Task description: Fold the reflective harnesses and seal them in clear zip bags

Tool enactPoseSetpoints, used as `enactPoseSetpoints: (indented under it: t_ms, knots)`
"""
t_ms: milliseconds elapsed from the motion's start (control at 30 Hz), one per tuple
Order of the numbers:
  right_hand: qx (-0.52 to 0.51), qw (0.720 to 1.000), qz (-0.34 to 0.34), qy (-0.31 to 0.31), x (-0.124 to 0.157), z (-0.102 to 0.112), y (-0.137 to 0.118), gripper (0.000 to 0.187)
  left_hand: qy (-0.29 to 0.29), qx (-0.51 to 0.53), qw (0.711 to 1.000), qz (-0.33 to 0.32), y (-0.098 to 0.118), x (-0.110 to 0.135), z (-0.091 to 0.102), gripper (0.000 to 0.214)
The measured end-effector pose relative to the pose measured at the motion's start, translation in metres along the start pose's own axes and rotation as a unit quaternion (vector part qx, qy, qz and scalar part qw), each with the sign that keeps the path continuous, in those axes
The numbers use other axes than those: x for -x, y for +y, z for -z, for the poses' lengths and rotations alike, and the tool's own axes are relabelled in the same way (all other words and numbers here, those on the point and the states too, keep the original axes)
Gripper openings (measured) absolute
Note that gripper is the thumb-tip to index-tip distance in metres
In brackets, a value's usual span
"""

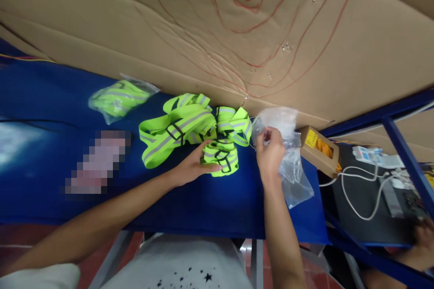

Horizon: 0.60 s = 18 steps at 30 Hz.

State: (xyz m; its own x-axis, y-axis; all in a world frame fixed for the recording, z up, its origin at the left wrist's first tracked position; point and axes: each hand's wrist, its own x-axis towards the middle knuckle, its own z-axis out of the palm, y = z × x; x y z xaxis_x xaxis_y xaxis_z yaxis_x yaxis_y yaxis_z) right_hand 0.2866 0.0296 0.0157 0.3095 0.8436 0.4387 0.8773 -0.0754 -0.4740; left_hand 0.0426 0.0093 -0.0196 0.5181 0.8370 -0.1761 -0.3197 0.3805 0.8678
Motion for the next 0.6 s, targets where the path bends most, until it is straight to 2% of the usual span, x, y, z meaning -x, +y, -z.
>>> enactPoseSetpoints:
  t_ms: [33, 100, 167, 267, 367, 500, 600]
  knots:
    - [-0.015, 0.998, 0.067, 0.007, 0.010, 0.006, -0.006, 0.027, -0.017, -0.013, 1.000, 0.005, 0.002, 0.001, 0.000, 0.067]
    - [-0.058, 0.982, 0.176, -0.030, 0.029, 0.017, -0.015, 0.027, -0.053, -0.040, 0.998, 0.011, 0.006, 0.004, 0.000, 0.063]
    - [-0.095, 0.965, 0.228, -0.089, 0.042, 0.027, -0.019, 0.035, -0.088, -0.058, 0.994, 0.017, 0.009, 0.006, -0.001, 0.061]
    - [-0.113, 0.948, 0.249, -0.161, 0.050, 0.040, -0.016, 0.047, -0.122, -0.070, 0.990, 0.028, 0.009, 0.006, -0.003, 0.061]
    - [-0.108, 0.939, 0.249, -0.213, 0.051, 0.049, -0.010, 0.051, -0.121, -0.083, 0.989, 0.026, 0.008, 0.006, -0.003, 0.067]
    - [-0.094, 0.940, 0.245, -0.217, 0.053, 0.053, -0.010, 0.049, -0.093, -0.108, 0.988, 0.056, 0.005, 0.006, -0.001, 0.081]
    - [-0.082, 0.935, 0.257, -0.230, 0.054, 0.053, -0.015, 0.049, -0.090, -0.138, 0.985, 0.040, 0.003, 0.004, 0.001, 0.088]
